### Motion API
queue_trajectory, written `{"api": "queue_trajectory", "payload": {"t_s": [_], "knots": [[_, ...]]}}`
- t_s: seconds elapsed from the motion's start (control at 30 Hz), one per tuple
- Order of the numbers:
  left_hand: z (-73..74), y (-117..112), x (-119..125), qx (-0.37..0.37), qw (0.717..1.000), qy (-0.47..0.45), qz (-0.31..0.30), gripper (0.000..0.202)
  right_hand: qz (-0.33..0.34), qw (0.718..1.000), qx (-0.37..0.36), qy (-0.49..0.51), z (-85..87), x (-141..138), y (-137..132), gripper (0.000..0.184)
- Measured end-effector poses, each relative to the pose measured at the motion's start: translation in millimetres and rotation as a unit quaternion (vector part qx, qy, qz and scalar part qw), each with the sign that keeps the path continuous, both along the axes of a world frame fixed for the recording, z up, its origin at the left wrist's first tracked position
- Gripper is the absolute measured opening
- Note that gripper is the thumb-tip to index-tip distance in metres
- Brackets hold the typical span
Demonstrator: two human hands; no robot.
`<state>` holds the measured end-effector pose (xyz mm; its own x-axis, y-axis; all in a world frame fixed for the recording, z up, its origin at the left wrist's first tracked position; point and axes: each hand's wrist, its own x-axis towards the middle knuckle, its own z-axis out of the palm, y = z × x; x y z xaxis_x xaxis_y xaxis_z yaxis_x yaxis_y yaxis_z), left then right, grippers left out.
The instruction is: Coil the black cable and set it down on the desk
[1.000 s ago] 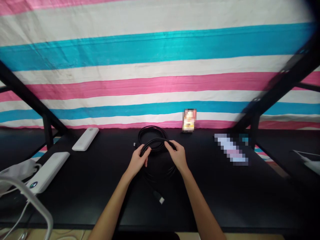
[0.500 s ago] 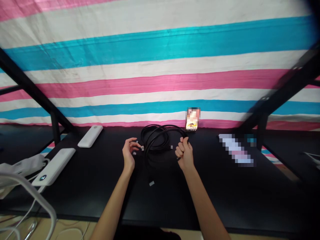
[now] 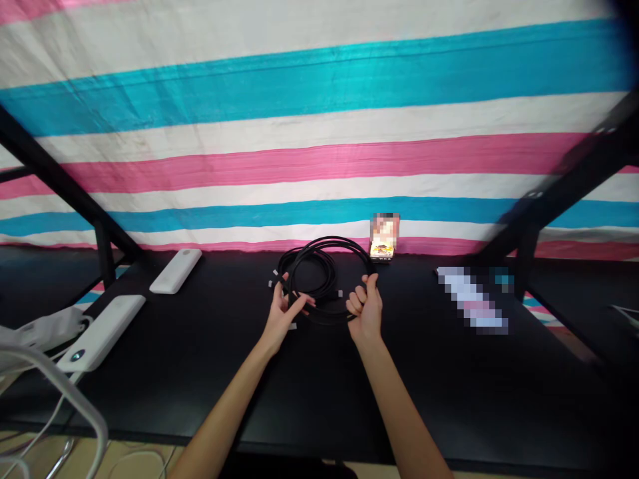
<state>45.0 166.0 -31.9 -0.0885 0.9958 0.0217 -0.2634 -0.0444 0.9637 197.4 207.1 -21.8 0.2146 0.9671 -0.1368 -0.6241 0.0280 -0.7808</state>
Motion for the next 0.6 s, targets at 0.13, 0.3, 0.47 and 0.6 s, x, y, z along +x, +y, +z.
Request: {"api": "queue_trajectory", "payload": {"t_s": [0.13,0.3,0.47,0.6], "knots": [[-3.4,1,1,-0.013,0.998,0.031,0.046,0.043,0.091,0.995,-0.018,0.034,3.0,-7,-4,0.045],[-1.7,4,-4,0.004,0.996,0.025,0.082,0.038,0.145,0.989,-0.020,0.033,1.1,-10,-3,0.044],[0.2,5,-6,-0.025,0.992,0.030,0.116,0.040,0.137,0.985,0.019,-0.106,-13.2,-12,1,0.040],[-2.6,6,-9,-0.013,0.984,-0.001,0.180,0.041,0.149,0.949,0.041,-0.276,-26.8,-20,-4,0.032]]}}
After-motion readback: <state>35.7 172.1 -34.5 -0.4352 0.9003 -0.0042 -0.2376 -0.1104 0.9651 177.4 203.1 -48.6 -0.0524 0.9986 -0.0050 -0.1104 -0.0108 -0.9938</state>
